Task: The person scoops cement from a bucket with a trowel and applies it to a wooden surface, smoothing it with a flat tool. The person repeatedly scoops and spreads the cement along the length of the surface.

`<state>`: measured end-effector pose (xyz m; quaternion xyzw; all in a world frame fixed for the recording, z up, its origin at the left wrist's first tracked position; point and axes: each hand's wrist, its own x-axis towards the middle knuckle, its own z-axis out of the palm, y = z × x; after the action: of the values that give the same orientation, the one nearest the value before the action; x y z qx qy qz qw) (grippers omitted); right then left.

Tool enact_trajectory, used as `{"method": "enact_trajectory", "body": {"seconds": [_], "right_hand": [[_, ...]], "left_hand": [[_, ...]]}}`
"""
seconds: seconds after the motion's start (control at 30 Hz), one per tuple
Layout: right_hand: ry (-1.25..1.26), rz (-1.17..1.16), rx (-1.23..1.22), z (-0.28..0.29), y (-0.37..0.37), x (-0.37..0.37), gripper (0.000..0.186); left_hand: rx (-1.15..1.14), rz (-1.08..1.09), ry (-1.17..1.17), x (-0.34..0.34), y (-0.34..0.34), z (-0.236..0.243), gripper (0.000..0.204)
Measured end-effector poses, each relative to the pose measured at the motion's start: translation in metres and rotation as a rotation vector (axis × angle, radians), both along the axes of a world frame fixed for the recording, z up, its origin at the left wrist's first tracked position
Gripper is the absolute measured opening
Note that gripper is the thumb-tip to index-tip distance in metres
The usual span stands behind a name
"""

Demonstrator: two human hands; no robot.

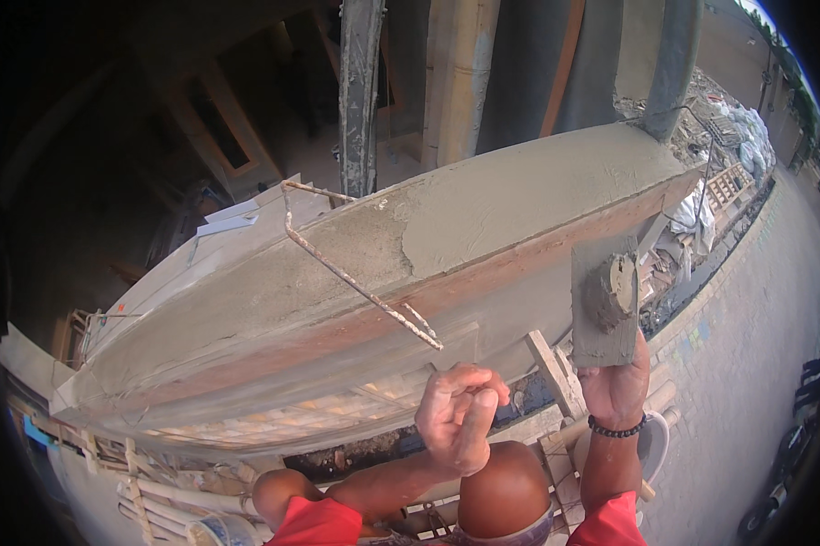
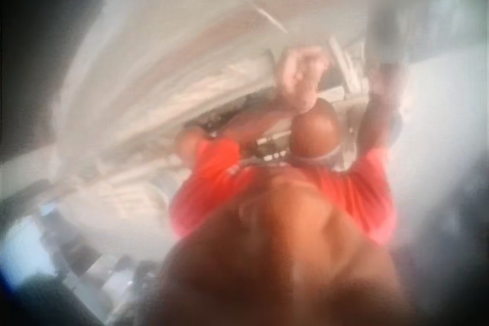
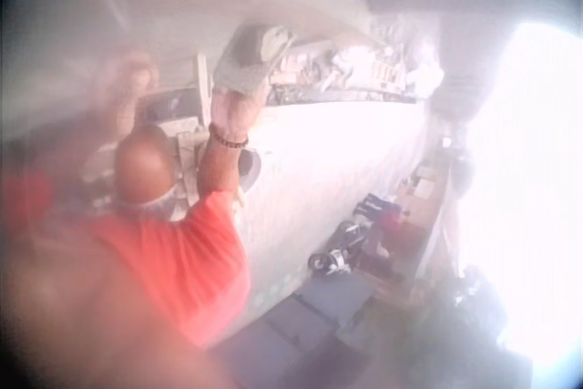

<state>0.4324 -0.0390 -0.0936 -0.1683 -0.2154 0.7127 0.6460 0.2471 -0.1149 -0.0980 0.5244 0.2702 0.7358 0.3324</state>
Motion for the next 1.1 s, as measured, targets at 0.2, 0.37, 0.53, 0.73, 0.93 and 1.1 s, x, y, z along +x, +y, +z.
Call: {"method": "enact_trajectory", "body": {"seconds": [0.2, 0.37, 0.53, 0.73, 0.93, 1.1], "right_hand": [[-0.51, 0.076, 0.354, 0.093, 0.062, -0.077, 0.033], [-1.187, 0.139, 0.598, 0.131, 0.086, -0.143, 0.035], [-1.681, -0.047, 1.153, 0.134, 0.096, -0.17, 0.037], [-1.833, -0.1, 1.136, 0.141, 0.08, -0.17, 0.036], [-1.925, -0.166, 1.14, 0.135, 0.074, -0.168, 0.034], [-1.978, -0.288, 1.112, 0.124, 0.065, -0.162, 0.035]], "left_hand": [[0.412, 0.655, -0.053, -0.11, -0.002, 0.122, 0.028], [0.119, 0.871, 0.213, -0.191, 0.048, 0.167, 0.023], [-0.408, 0.843, 0.878, -0.239, 0.068, 0.151, 0.03], [-0.627, 0.616, 1.205, -0.272, 0.088, 0.123, 0.039], [-0.648, 0.573, 1.305, -0.275, 0.091, 0.105, 0.049], [-0.663, 0.58, 1.267, -0.271, 0.091, 0.104, 0.049]]}}
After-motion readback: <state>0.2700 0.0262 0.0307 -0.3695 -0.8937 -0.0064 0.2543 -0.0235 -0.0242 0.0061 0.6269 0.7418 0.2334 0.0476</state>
